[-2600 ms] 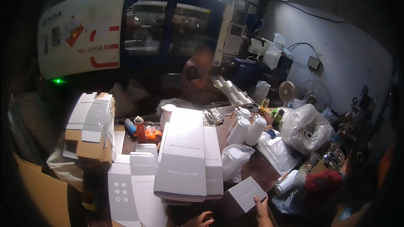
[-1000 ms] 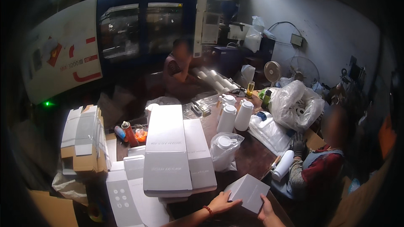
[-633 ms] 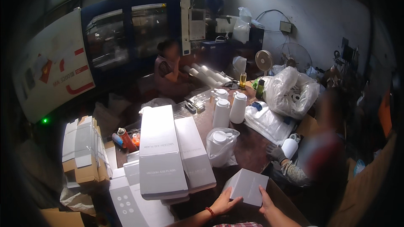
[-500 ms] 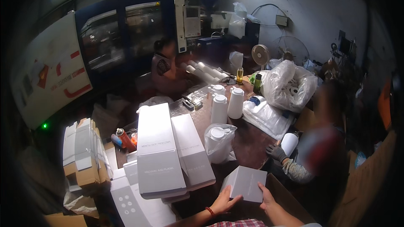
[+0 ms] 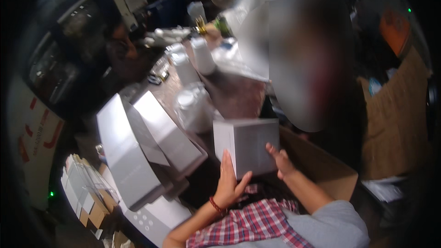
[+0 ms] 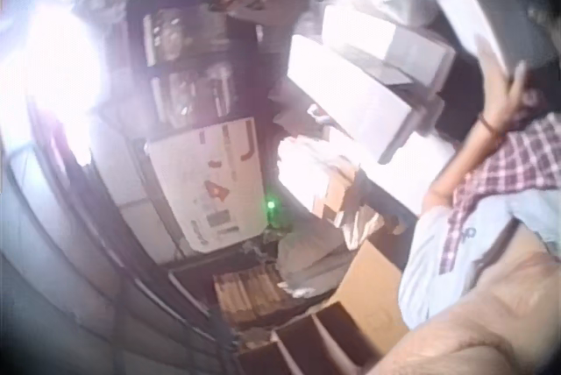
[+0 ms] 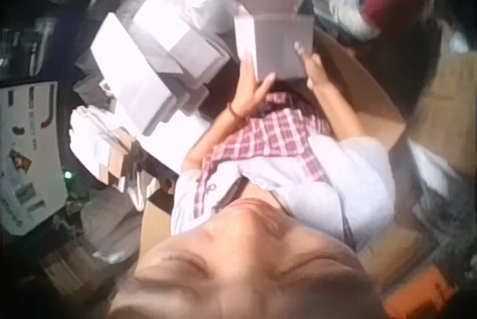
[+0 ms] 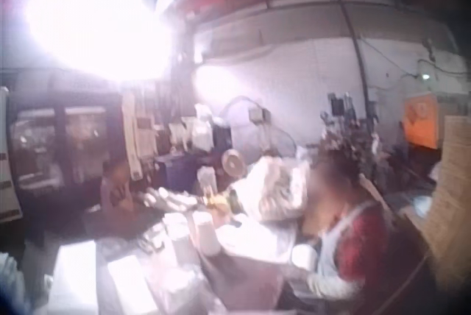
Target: The person folds flat cardboard pieces into rectangular boxes and stacks them on the table. They repeatedly pick up a flat piece, fold the sides, and place the finished box on a growing pile.
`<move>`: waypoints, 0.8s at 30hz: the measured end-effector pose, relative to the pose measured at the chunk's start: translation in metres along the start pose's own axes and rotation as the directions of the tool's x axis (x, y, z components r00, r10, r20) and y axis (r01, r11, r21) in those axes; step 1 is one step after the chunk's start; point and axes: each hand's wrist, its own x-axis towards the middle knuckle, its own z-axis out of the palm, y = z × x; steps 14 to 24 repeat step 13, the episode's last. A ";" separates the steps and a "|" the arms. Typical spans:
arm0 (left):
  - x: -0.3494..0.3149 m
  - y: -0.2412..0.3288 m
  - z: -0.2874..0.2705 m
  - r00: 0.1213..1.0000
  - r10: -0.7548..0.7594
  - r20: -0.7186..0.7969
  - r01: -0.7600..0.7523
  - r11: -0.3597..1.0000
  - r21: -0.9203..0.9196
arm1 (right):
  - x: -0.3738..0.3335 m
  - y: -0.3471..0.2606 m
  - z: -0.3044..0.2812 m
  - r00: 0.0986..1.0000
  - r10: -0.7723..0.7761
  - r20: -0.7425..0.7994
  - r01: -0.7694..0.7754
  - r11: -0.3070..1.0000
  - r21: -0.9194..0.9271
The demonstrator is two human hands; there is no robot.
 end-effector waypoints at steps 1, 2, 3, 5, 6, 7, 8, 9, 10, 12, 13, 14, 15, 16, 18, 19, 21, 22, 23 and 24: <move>0.006 0.008 0.001 0.999 0.031 0.032 -0.031 0.999 0.008 | 0.000 -0.001 -0.013 0.999 -0.051 -0.008 0.051 0.999 0.010; 0.009 0.015 0.004 0.997 0.062 0.045 -0.063 0.998 0.026 | -0.027 -0.029 -0.007 0.982 -0.157 0.105 0.145 0.984 0.107; 0.013 0.022 0.009 0.991 0.085 0.099 -0.084 0.996 -0.020 | -0.032 -0.031 -0.020 0.969 -0.230 0.094 0.218 0.968 0.124; 0.021 0.032 0.023 0.974 0.103 0.202 -0.073 0.986 -0.150 | -0.031 -0.023 -0.066 0.962 -0.265 0.058 0.260 0.961 0.090; 0.024 0.037 0.033 0.959 0.141 0.246 -0.112 0.985 -0.128 | -0.033 -0.019 -0.088 0.969 -0.246 0.029 0.244 0.969 0.047; 0.027 0.037 0.042 0.943 0.153 0.296 -0.107 0.980 -0.166 | -0.037 -0.013 -0.107 0.974 -0.228 -0.014 0.228 0.973 0.020; 0.030 0.035 0.051 0.924 0.167 0.344 -0.100 0.974 -0.205 | -0.039 -0.006 -0.123 0.977 -0.207 -0.059 0.209 0.978 0.017; 0.032 0.032 0.062 0.903 0.176 0.393 -0.096 0.972 -0.215 | -0.046 0.001 -0.136 0.976 -0.188 -0.109 0.191 0.981 0.025; 0.034 0.030 0.072 0.881 0.165 0.443 -0.059 0.968 -0.244 | -0.047 0.008 -0.144 0.974 -0.169 -0.148 0.177 0.983 0.042; 0.035 0.020 0.095 0.833 0.164 0.528 -0.032 0.967 -0.251 | -0.051 0.017 -0.153 0.970 -0.138 -0.202 0.159 0.983 0.093; 0.035 0.015 0.106 0.811 0.129 0.571 0.037 0.962 -0.270 | -0.055 0.018 -0.153 0.969 -0.124 -0.216 0.153 0.980 0.126; 0.035 0.015 0.106 0.811 0.129 0.571 0.037 0.962 -0.270 | -0.055 0.018 -0.153 0.969 -0.124 -0.216 0.153 0.980 0.126; 0.035 0.015 0.106 0.811 0.129 0.571 0.037 0.962 -0.270 | -0.055 0.018 -0.153 0.969 -0.124 -0.216 0.153 0.980 0.126; 0.035 0.015 0.106 0.811 0.129 0.571 0.037 0.962 -0.270 | -0.055 0.018 -0.153 0.969 -0.124 -0.216 0.153 0.980 0.126; 0.035 0.015 0.106 0.811 0.129 0.571 0.037 0.962 -0.270 | -0.055 0.018 -0.153 0.969 -0.124 -0.216 0.153 0.980 0.126; 0.035 0.015 0.106 0.811 0.129 0.571 0.037 0.962 -0.270 | -0.055 0.018 -0.153 0.969 -0.124 -0.216 0.153 0.980 0.126; 0.035 0.015 0.106 0.811 0.129 0.571 0.037 0.962 -0.270 | -0.055 0.018 -0.153 0.969 -0.124 -0.216 0.153 0.980 0.126; 0.035 0.015 0.106 0.811 0.129 0.571 0.037 0.962 -0.270 | -0.055 0.018 -0.153 0.969 -0.124 -0.216 0.153 0.980 0.126; 0.035 0.015 0.106 0.811 0.129 0.571 0.037 0.962 -0.270 | -0.055 0.018 -0.153 0.969 -0.124 -0.216 0.153 0.980 0.126; 0.035 0.015 0.106 0.811 0.129 0.571 0.037 0.962 -0.270 | -0.055 0.018 -0.153 0.969 -0.124 -0.216 0.153 0.980 0.126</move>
